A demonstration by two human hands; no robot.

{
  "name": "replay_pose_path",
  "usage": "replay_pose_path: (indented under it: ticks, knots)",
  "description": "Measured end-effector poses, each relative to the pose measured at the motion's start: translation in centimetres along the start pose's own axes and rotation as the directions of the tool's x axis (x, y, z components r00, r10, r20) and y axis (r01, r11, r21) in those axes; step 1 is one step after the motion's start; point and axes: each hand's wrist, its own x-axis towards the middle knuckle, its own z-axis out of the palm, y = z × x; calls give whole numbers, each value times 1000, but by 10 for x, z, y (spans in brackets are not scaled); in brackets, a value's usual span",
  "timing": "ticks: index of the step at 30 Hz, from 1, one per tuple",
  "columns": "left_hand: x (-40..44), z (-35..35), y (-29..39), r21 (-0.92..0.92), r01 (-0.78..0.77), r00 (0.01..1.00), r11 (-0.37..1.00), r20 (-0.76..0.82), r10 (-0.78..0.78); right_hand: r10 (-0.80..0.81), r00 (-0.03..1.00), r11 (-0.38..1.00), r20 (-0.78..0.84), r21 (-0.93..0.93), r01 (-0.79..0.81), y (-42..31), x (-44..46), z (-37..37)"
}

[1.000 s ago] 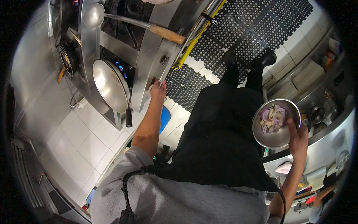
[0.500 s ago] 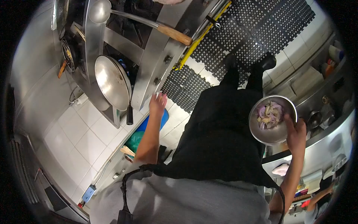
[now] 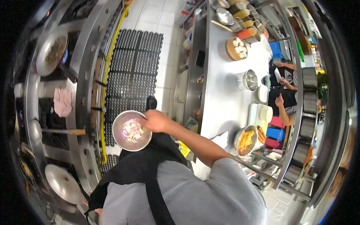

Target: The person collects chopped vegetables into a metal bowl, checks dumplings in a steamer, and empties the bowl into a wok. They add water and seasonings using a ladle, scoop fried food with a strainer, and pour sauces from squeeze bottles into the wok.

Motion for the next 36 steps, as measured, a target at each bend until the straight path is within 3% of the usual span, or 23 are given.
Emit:
replay_pose_path:
  ticks: [1,2,3,5,6,8,9,10,11,13,14,15,16,19,21,25,26,28,29,31,33,35,36]
  knots:
    - [-2,-3,-30,-220,-156,983,963,-133,129,2,1000,999,-19,32,-1,6,-4,-7]
    - [4,7,-47,-157,-144,978,977,-174,116,10,999,998,-36,60,-8,-9,-15,-21]
    - [10,17,-66,51,-11,991,999,-135,18,-14,998,992,-68,123,22,2,-14,-18]
    - [15,52,-108,581,195,970,790,7,-244,44,992,995,-120,99,-32,7,-17,-28]
    - [9,80,-127,762,154,936,629,92,-341,69,989,994,-133,88,-58,9,-15,-33]
    - [-40,159,-174,906,-71,813,416,294,-503,139,983,977,-117,178,-117,-5,-19,-49]
    - [-112,231,-192,817,-370,529,443,577,-622,140,966,974,-219,204,-95,2,-15,-49]
    - [-144,277,-207,824,-437,484,360,553,-678,139,938,972,-318,224,-68,9,-11,-48]
    - [-172,309,-224,749,-478,307,459,632,-711,109,968,971,-224,232,-56,23,-3,-58]
    - [-209,359,-254,515,-819,214,253,683,-698,151,943,975,-295,200,-93,6,-13,-90]
    - [-222,375,-269,364,-923,165,126,670,-723,57,854,996,-517,93,-10,37,4,-80]
    - [-235,384,-284,348,-922,143,168,711,-688,61,944,980,-324,199,6,-7,-18,-118]
    - [-245,393,-296,320,-922,104,218,746,-657,49,943,979,-329,201,20,1,-13,-127]
    - [-244,410,-329,205,-978,138,34,763,-632,12,944,979,-331,196,56,-6,-12,-153]
    - [-247,424,-339,307,-948,193,85,766,-614,-33,936,980,-349,171,98,-2,-4,-170]
    - [-230,467,-346,437,-849,243,296,821,-516,-22,893,700,-449,631,334,0,20,-194]
    - [-222,481,-346,448,-818,253,360,844,-473,17,912,777,-409,580,246,10,28,-201]
    - [-179,515,-357,497,-840,379,220,826,-418,98,929,894,-357,442,76,49,51,-219]
    - [-169,539,-358,637,-718,487,281,747,-452,67,883,886,-465,434,162,94,83,-203]
    - [-165,586,-367,675,-553,536,489,737,-412,-206,618,978,-759,-144,149,97,81,-199]
    - [-141,634,-379,676,-542,588,499,729,-349,-186,664,956,-724,-290,-49,102,83,-194]
    - [-119,678,-391,691,-533,620,488,712,-330,235,874,950,-426,-90,-299,123,84,-196]
    - [-95,700,-410,688,-485,652,540,696,-302,219,893,951,-394,-119,-286,130,88,-201]
